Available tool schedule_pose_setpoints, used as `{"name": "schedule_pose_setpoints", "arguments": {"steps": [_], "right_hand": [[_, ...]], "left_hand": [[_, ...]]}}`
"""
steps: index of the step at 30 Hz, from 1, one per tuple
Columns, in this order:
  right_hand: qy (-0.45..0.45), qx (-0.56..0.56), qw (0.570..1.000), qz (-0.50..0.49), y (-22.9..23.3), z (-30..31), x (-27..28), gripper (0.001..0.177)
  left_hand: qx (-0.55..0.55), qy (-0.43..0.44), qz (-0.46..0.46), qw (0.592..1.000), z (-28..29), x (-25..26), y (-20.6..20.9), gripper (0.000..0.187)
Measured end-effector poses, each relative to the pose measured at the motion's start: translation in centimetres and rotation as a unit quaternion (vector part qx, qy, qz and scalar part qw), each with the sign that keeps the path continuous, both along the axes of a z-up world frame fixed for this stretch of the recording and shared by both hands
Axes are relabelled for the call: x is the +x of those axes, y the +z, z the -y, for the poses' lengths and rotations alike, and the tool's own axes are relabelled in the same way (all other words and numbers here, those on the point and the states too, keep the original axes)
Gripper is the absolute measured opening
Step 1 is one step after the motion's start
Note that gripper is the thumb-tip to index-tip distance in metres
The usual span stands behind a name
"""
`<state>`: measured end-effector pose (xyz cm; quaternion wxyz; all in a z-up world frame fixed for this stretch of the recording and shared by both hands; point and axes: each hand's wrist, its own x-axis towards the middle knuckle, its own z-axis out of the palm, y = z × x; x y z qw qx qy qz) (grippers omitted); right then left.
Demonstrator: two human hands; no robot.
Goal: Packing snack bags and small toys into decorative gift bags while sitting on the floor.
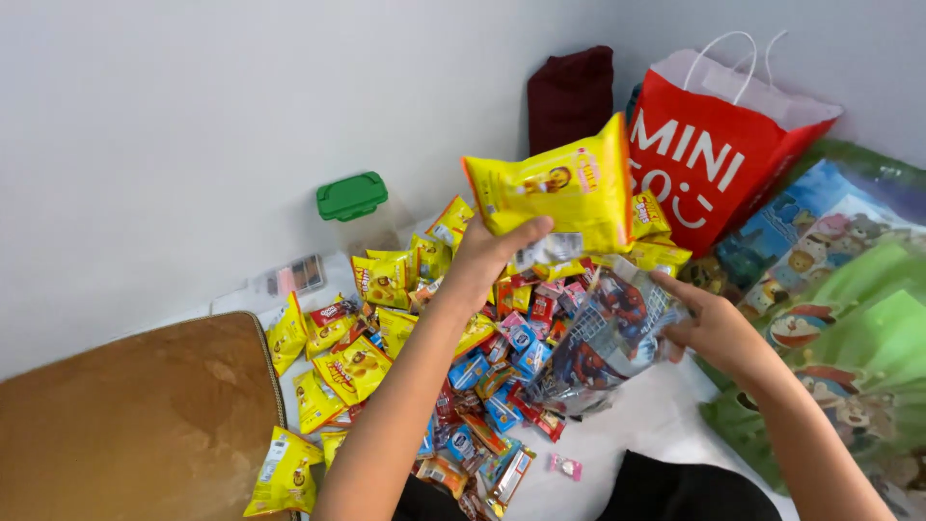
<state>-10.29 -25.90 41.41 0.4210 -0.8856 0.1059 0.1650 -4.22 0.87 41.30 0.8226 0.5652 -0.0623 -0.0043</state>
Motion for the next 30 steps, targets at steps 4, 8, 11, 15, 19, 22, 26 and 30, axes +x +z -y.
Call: {"name": "schedule_pose_setpoints", "arguments": {"steps": [4, 8, 11, 15, 19, 22, 26, 30], "right_hand": [[0.027, 0.149, 0.976, 0.155, -5.3, 2.5, 1.5, 0.067], [0.007, 0.171, 0.975, 0.141, -7.3, 4.1, 1.7, 0.06], [0.003, 0.177, 0.974, 0.145, -7.6, 4.8, 1.5, 0.053], [0.027, 0.239, 0.956, 0.169, -6.3, 4.3, 0.4, 0.075], [0.029, 0.225, 0.96, 0.162, -7.3, 4.7, 0.8, 0.08], [0.026, 0.224, 0.961, 0.159, -8.4, 4.7, 1.4, 0.078], [0.011, 0.217, 0.964, 0.156, -6.6, 4.2, 0.4, 0.079], [0.009, 0.206, 0.967, 0.15, -6.0, 4.1, 0.1, 0.077]], "left_hand": [[0.185, -0.056, 0.103, 0.976, 5.1, -2.6, 2.2, 0.072], [0.397, -0.087, 0.149, 0.902, 4.9, -2.6, 4.6, 0.072], [0.579, -0.089, 0.183, 0.79, 4.9, -1.5, 3.9, 0.071], [0.68, -0.075, 0.197, 0.702, 5.6, -2.4, 4.9, 0.069], [0.727, -0.077, 0.229, 0.643, 7.5, -1.2, 2.1, 0.064], [0.746, -0.075, 0.228, 0.621, 9.2, -0.2, -0.2, 0.061], [0.739, -0.092, 0.239, 0.623, 8.9, -0.8, -0.7, 0.043], [0.748, -0.14, 0.225, 0.609, 7.4, -3.0, 0.6, 0.033]]}}
